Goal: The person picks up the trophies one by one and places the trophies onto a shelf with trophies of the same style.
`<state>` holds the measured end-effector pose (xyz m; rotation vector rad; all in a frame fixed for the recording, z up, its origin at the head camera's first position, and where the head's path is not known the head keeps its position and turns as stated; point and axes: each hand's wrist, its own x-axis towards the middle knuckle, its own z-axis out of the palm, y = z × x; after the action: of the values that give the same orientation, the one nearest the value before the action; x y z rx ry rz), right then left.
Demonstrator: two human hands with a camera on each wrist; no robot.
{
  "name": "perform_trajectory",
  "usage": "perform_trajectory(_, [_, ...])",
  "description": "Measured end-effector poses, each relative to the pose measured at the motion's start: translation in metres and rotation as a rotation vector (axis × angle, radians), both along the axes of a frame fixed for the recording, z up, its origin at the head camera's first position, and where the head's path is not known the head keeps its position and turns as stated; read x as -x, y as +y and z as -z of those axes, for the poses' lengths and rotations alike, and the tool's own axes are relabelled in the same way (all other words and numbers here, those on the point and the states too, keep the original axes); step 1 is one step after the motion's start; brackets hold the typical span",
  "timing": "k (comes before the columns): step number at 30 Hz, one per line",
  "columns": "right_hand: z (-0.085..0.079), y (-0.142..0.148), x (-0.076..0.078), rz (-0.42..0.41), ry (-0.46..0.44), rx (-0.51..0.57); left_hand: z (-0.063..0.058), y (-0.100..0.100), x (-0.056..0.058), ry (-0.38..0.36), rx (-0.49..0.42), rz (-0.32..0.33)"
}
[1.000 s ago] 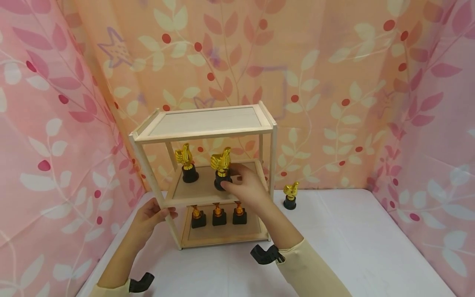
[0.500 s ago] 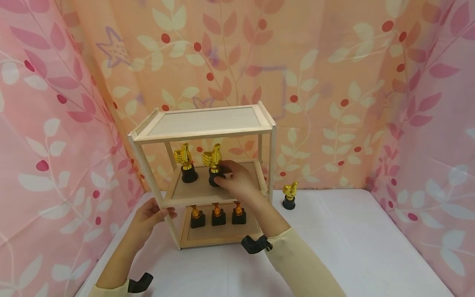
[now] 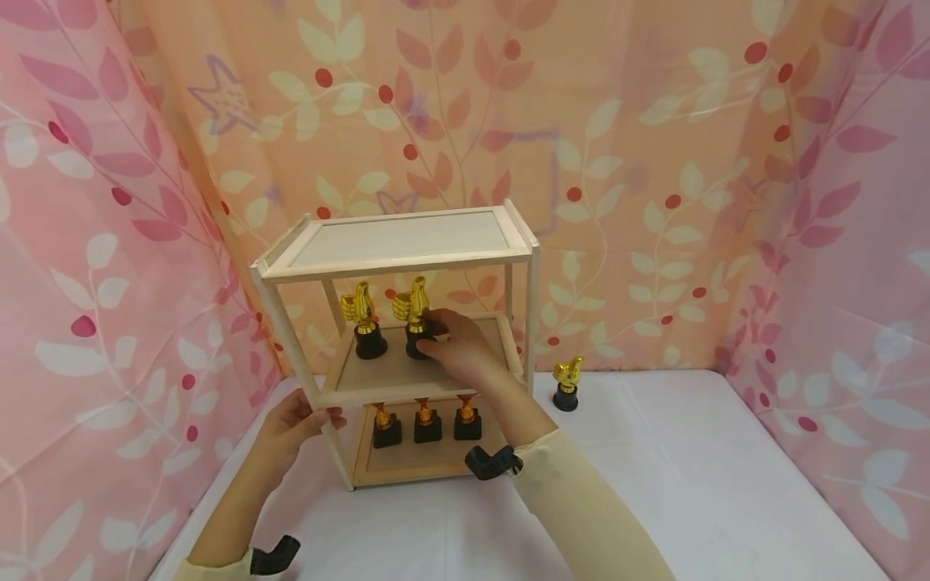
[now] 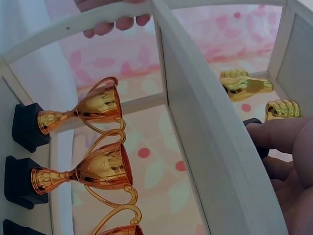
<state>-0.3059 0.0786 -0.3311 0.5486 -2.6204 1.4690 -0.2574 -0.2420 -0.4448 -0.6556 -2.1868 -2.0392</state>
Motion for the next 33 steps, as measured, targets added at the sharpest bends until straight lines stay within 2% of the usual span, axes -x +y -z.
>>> perform_trajectory(12, [-0.001,-0.01,0.011,0.024,-0.029,-0.041,-0.001,0.0,-0.001,0.006,0.03,-0.01])
perform_trajectory(23, [0.0,-0.014,0.017,0.043,-0.058,-0.036,-0.001,0.001,-0.001,-0.005,0.029,-0.015])
perform_trajectory(33, [-0.001,-0.016,0.018,0.023,-0.085,-0.01,-0.002,0.0,-0.001,0.011,0.016,0.006])
